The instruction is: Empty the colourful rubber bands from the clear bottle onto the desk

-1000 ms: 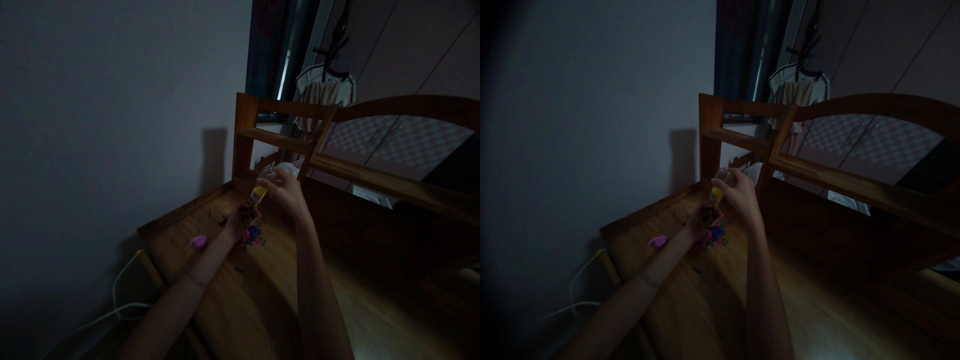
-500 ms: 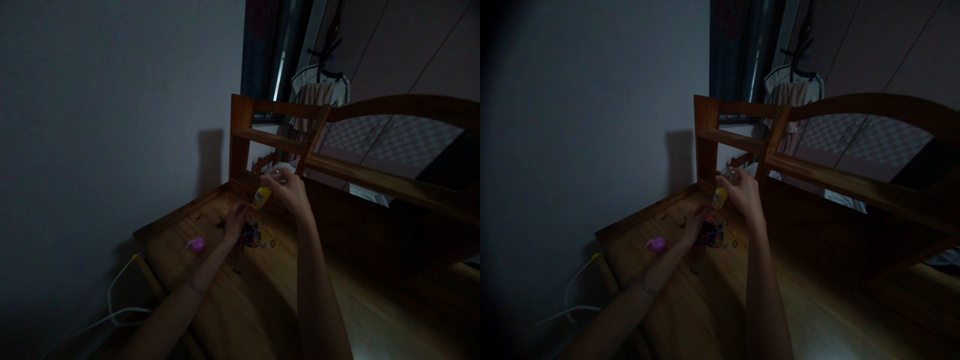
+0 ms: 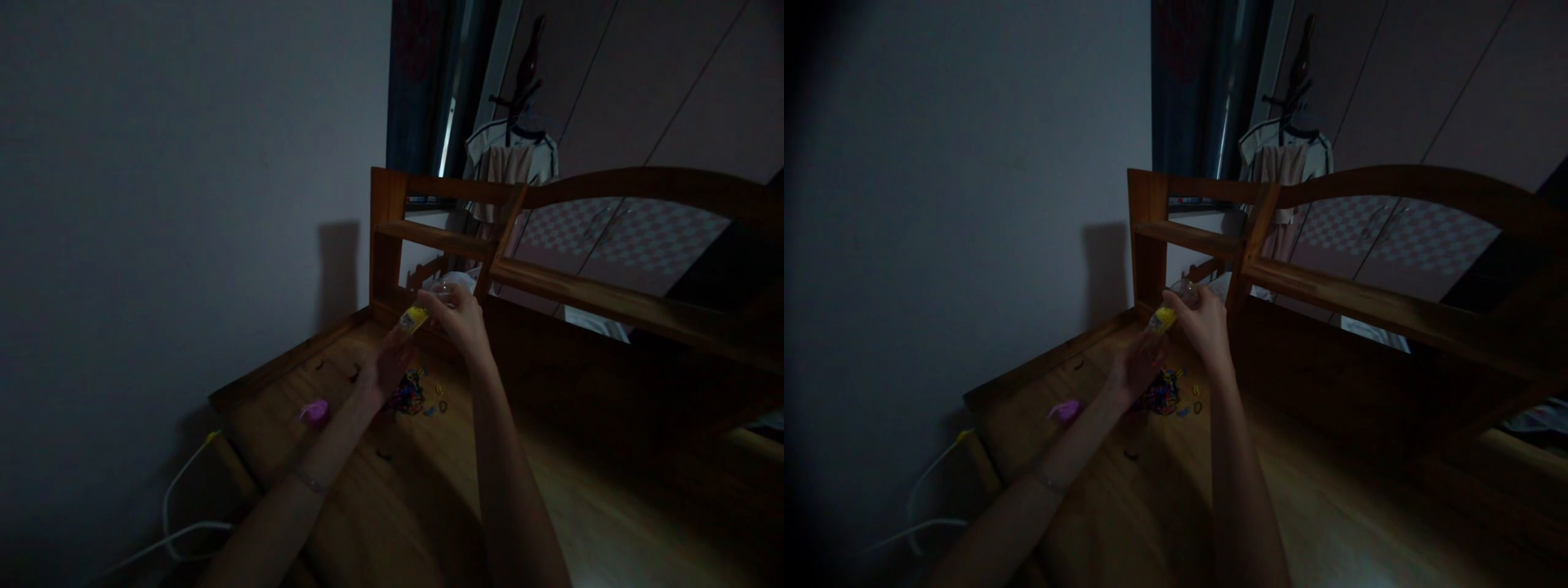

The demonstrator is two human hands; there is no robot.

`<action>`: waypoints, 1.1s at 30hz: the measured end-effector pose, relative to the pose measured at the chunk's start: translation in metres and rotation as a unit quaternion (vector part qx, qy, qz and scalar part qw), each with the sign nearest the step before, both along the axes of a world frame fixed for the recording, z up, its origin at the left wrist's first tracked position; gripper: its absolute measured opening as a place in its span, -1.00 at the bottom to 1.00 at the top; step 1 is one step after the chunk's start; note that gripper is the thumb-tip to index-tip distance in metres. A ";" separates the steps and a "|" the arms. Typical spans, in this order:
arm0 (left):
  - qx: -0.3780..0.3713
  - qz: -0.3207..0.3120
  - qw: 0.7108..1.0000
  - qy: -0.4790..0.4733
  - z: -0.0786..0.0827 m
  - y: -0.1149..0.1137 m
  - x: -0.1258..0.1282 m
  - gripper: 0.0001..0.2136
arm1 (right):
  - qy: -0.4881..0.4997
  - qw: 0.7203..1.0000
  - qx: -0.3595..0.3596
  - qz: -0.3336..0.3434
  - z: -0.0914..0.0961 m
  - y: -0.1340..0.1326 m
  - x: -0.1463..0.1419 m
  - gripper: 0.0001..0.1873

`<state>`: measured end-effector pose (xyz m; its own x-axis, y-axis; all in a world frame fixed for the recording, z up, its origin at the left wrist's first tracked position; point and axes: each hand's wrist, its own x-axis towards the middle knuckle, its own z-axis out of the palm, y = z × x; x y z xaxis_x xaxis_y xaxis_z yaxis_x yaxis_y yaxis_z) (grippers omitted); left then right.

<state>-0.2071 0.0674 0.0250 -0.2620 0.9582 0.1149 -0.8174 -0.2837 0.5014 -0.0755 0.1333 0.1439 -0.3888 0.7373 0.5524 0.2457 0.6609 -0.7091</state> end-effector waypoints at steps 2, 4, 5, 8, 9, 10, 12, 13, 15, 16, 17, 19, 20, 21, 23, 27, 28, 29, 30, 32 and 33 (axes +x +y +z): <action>0.019 -0.027 0.999 -0.034 0.000 -0.001 0.000 -0.83 | 0.020 1.000 -0.005 -0.011 0.001 -0.003 -0.003 -0.49; 0.020 -0.038 0.998 -0.036 0.000 0.001 0.001 -0.80 | 0.031 0.999 -0.002 -0.011 0.003 -0.007 -0.005 -0.51; 0.015 -0.041 0.998 -0.034 -0.001 0.002 0.001 -0.78 | 0.028 1.000 0.002 -0.004 0.004 -0.009 -0.006 -0.52; 0.021 -0.050 0.998 -0.025 0.000 0.004 0.001 -0.71 | 0.004 1.000 0.013 0.028 0.007 -0.017 -0.008 -0.54; 0.032 -0.051 0.998 -0.022 0.001 0.003 0.002 -0.69 | -0.005 0.999 0.016 0.043 0.007 -0.019 -0.009 -0.55; 0.047 -0.053 0.997 -0.019 0.002 0.002 0.002 -0.67 | -0.015 0.998 0.017 0.061 0.007 -0.021 -0.009 -0.55; 0.073 -0.054 0.996 -0.017 0.006 -0.001 0.003 -0.66 | -0.032 0.995 0.016 0.092 0.007 -0.026 -0.012 -0.54; 0.080 -0.056 0.995 -0.019 0.007 -0.002 0.003 -0.67 | -0.039 0.994 0.014 0.104 0.007 -0.028 -0.013 -0.53; 0.092 -0.061 0.994 -0.024 0.010 -0.005 0.002 -0.70 | -0.050 0.992 0.011 0.118 0.006 -0.031 -0.015 -0.52; 0.097 -0.064 0.993 -0.026 0.010 -0.006 0.002 -0.70 | -0.054 0.991 0.013 0.123 0.006 -0.033 -0.015 -0.52; 0.100 -0.068 0.992 -0.026 0.010 -0.007 0.001 -0.71 | -0.056 0.990 0.016 0.125 0.007 -0.034 -0.016 -0.53; 0.105 -0.078 0.991 -0.021 0.009 -0.007 0.000 -0.72 | -0.058 0.990 0.027 0.128 0.008 -0.036 -0.016 -0.54; 0.107 -0.082 0.991 -0.019 0.009 -0.007 0.000 -0.72 | -0.059 0.989 0.033 0.129 0.008 -0.036 -0.016 -0.53; 0.108 -0.086 0.990 -0.017 0.008 -0.007 0.000 -0.72 | -0.061 0.989 0.037 0.131 0.009 -0.036 -0.016 -0.53; 0.107 -0.094 0.990 -0.017 0.006 -0.006 0.001 -0.71 | -0.062 0.988 0.036 0.137 0.010 -0.036 -0.016 -0.51; 0.094 -0.097 0.990 -0.034 0.009 -0.008 0.003 -0.75 | -0.045 0.987 0.011 0.155 0.010 -0.033 -0.015 -0.51; 0.091 -0.096 0.990 -0.039 0.010 -0.009 0.004 -0.76 | -0.038 0.987 0.006 0.159 0.009 -0.033 -0.015 -0.52; 0.089 -0.096 0.990 -0.044 0.013 -0.010 0.004 -0.77 | -0.029 0.986 0.001 0.163 0.009 -0.032 -0.014 -0.53; 0.086 -0.097 0.990 -0.047 0.015 -0.011 0.005 -0.77 | -0.020 0.986 -0.002 0.167 0.009 -0.032 -0.014 -0.55; 0.081 -0.095 0.991 -0.053 0.020 -0.013 0.006 -0.77 | -0.004 0.986 -0.007 0.169 0.009 -0.032 -0.013 -0.56; 0.078 -0.095 0.991 -0.056 0.022 -0.014 0.006 -0.76 | 0.001 0.986 -0.008 0.168 0.009 -0.031 -0.013 -0.57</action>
